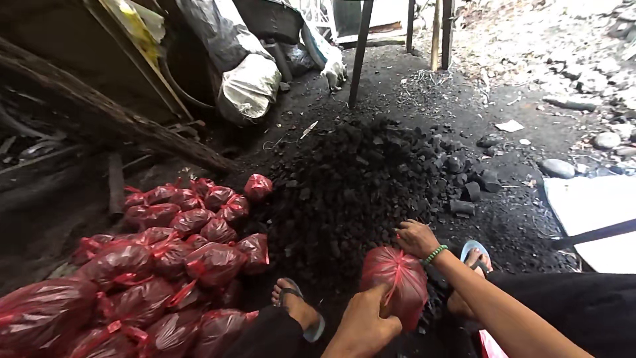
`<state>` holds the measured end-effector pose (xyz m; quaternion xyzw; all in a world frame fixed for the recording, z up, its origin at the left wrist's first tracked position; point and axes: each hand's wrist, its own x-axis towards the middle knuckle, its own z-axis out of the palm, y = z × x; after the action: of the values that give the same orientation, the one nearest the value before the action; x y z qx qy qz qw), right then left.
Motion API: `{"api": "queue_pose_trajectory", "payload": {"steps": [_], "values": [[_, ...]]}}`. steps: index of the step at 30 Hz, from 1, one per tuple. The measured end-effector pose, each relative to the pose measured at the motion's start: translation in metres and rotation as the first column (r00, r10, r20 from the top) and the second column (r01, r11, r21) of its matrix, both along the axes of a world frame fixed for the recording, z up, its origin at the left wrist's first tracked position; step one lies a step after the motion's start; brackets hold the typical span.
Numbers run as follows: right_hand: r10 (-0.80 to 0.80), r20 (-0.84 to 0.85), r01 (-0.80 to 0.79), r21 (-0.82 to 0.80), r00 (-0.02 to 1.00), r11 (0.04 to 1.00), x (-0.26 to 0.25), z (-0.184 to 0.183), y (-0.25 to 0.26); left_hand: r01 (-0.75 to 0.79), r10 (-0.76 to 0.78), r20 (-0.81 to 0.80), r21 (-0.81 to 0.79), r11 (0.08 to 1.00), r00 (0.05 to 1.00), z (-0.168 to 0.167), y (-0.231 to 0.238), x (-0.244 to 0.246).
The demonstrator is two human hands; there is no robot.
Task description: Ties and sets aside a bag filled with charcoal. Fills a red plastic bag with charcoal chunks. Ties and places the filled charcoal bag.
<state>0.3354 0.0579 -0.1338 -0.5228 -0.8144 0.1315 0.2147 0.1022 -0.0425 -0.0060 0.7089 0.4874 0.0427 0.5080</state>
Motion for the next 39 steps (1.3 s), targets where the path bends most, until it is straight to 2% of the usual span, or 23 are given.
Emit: {"api": "queue_pose_trajectory", "payload": {"steps": [1,2,3,4,5,6,8,9,11,14,16,18,20,22,23,25,28,31,35,37,39], "values": [[-0.034,0.004,0.034,-0.07,0.999,0.997,0.0,-0.002,-0.002,-0.077,0.085,0.086,-0.086,0.993,0.993,-0.005,0.002,-0.001],[-0.067,0.004,0.067,-0.158,0.998,0.985,0.0,-0.002,-0.004,-0.197,0.241,0.216,-0.204,0.959,0.946,-0.013,0.004,-0.003],[-0.1,-0.005,0.095,-0.262,0.995,0.96,0.0,0.0,-0.007,-0.325,0.454,0.327,-0.38,0.866,0.829,-0.021,0.006,-0.005],[-0.133,-0.023,0.118,-0.334,0.991,0.935,-0.001,0.002,-0.011,-0.407,0.658,0.355,-0.566,0.716,0.664,-0.024,0.011,-0.008],[-0.165,-0.067,0.134,-0.332,0.984,0.934,-0.004,0.002,-0.016,-0.457,0.789,0.325,-0.674,0.58,0.521,-0.024,0.02,-0.012],[-0.186,-0.14,0.148,-0.249,0.972,0.957,-0.008,0.0,-0.023,-0.495,0.851,0.295,-0.712,0.499,0.434,-0.023,0.03,-0.017],[-0.173,-0.286,0.177,-0.014,0.943,0.984,-0.021,-0.006,-0.042,-0.578,0.887,0.29,-0.677,0.456,0.36,-0.024,0.048,-0.024],[-0.14,-0.345,0.183,0.096,0.928,0.978,-0.03,-0.009,-0.053,-0.618,0.871,0.314,-0.615,0.49,0.378,-0.026,0.054,-0.027],[-0.028,-0.384,0.124,0.228,0.923,0.966,-0.056,-0.011,-0.076,-0.639,0.758,0.378,-0.409,0.652,0.531,-0.029,0.06,-0.027],[0.161,-0.284,-0.052,0.355,0.945,0.934,-0.093,0.003,-0.097,-0.48,0.503,0.31,-0.151,0.864,0.807,-0.026,0.06,-0.022],[0.207,-0.307,-0.066,0.412,0.929,0.909,-0.101,0.021,-0.091,-0.392,0.397,0.253,-0.071,0.917,0.882,-0.021,0.06,-0.022],[0.153,-0.471,0.021,0.345,0.869,0.939,-0.094,0.046,-0.076,-0.377,0.376,0.246,-0.048,0.925,0.893,-0.015,0.058,-0.024],[0.024,-0.603,0.086,0.153,0.797,0.985,-0.079,0.059,-0.058,-0.384,0.38,0.275,-0.042,0.922,0.883,-0.011,0.054,-0.022],[-0.106,-0.696,0.009,-0.142,0.71,0.99,-0.069,0.062,-0.048,-0.359,0.356,0.329,-0.055,0.932,0.875,-0.01,0.052,-0.018],[-0.168,-0.735,-0.064,-0.277,0.657,0.959,-0.068,0.062,-0.047,-0.363,0.362,0.357,-0.068,0.929,0.861,-0.011,0.051,-0.017],[-0.224,-0.77,-0.194,-0.41,0.598,0.891,-0.067,0.062,-0.053,-0.385,0.4,0.411,-0.122,0.915,0.819,-0.014,0.05,-0.019],[-0.087,-0.779,-0.296,-0.336,0.621,0.894,-0.068,0.06,-0.064,-0.407,0.44,0.455,-0.176,0.896,0.774,-0.011,0.049,-0.025],[0.039,-0.673,-0.134,-0.09,0.739,0.987,-0.075,0.049,-0.073,-0.376,0.415,0.418,-0.176,0.91,0.808,-0.01,0.047,-0.027],[0.063,-0.634,0.062,0.173,0.77,0.983,-0.084,0.03,-0.079,-0.386,0.412,0.295,-0.145,0.911,0.862,-0.011,0.052,-0.027],[0.097,-0.565,0.046,0.233,0.819,0.971,-0.083,0.03,-0.079,-0.37,0.381,0.211,-0.089,0.925,0.9,-0.016,0.056,-0.028],[0.093,-0.557,0.007,0.175,0.825,0.985,-0.077,0.032,-0.078,-0.328,0.323,0.148,0.011,0.945,0.935,-0.019,0.057,-0.028]]}}
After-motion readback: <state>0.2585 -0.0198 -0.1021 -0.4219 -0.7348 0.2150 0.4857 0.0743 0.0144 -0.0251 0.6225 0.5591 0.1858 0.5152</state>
